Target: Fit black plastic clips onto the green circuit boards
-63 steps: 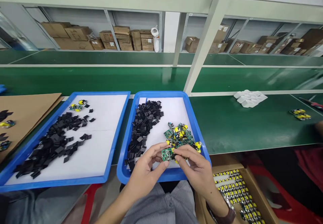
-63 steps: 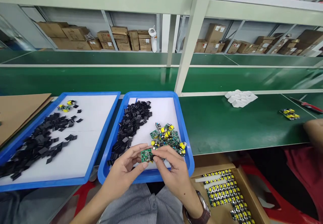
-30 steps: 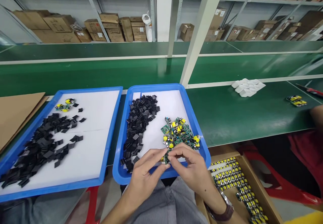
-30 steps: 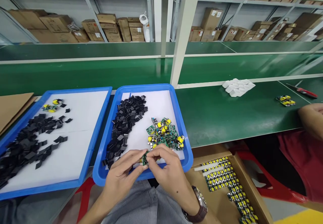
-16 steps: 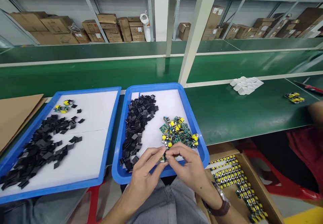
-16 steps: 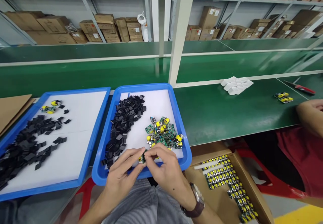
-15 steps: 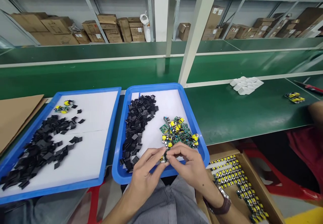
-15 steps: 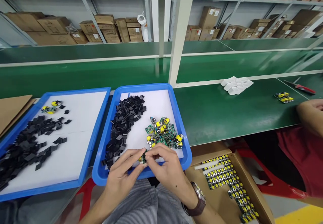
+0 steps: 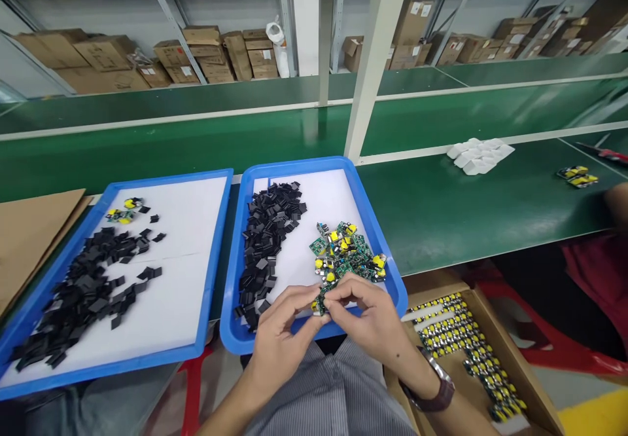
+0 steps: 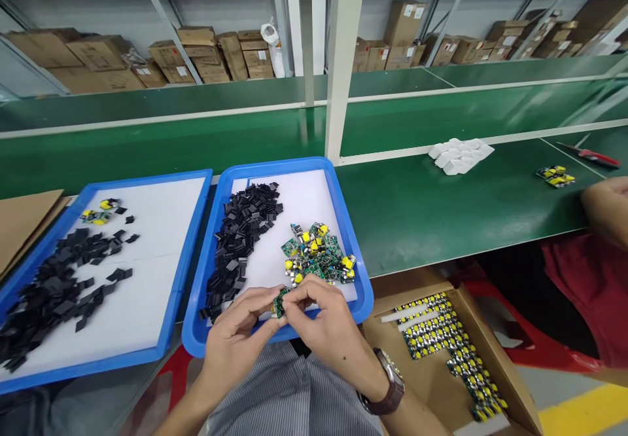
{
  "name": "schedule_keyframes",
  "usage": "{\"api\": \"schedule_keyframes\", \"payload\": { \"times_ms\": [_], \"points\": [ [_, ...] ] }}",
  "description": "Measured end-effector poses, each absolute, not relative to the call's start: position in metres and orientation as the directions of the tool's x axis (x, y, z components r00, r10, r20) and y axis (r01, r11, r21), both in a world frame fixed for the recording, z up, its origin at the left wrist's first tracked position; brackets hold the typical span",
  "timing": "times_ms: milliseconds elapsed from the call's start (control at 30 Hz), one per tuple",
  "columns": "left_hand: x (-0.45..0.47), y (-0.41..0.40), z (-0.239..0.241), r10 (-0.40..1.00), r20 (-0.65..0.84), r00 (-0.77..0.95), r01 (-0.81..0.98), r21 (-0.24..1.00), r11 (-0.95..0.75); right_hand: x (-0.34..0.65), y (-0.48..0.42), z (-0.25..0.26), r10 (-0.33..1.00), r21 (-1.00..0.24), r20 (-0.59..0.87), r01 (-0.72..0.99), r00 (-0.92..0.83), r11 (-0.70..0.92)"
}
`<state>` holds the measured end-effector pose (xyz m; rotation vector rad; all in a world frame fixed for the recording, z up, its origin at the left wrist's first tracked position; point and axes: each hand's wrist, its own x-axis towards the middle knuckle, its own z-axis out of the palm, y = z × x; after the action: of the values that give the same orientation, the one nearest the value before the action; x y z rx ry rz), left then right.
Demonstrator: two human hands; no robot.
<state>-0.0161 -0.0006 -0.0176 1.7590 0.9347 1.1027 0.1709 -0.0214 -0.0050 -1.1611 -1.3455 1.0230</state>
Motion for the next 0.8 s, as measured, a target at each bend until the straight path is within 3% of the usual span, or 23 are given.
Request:
{"api": "schedule_keyframes", "payload": {
  "times_ms": [133,233,400,567,800],
  "points": [
    [-0.018,0.000,-0.020,0.830,0.416,0.373,0.206,0.835,-0.511,0.173,-0.020,-0.004,0.974,-0.957,0.226,0.178,-0.027,0.227],
    [-0.018,0.000,-0.020,0.807,0.419,0.417,0.221,0.814,-0.537,0.177,-0.018,-0.008,0.968,-0.950,0.231,0.194,-0.098,0.246],
    [-0.014,0.000,-0.016,0.844,0.403,0.353,0.290,0.811,-0.508,0.181,-0.021,-0.017,0.996,-0.995,0.091,-0.045,-0.023,0.090],
    [-0.014,0.000,-0.015,0.869,0.353,0.347,0.278,0.846,-0.455,0.175,-0.038,-0.015,0.961,-0.958,0.273,0.105,0.050,0.267],
    [-0.012,-0.005,-0.016,0.836,0.463,0.295,0.306,0.782,-0.542,0.160,-0.050,-0.016,0.923,-0.908,0.383,0.200,0.034,0.369]
  ]
}}
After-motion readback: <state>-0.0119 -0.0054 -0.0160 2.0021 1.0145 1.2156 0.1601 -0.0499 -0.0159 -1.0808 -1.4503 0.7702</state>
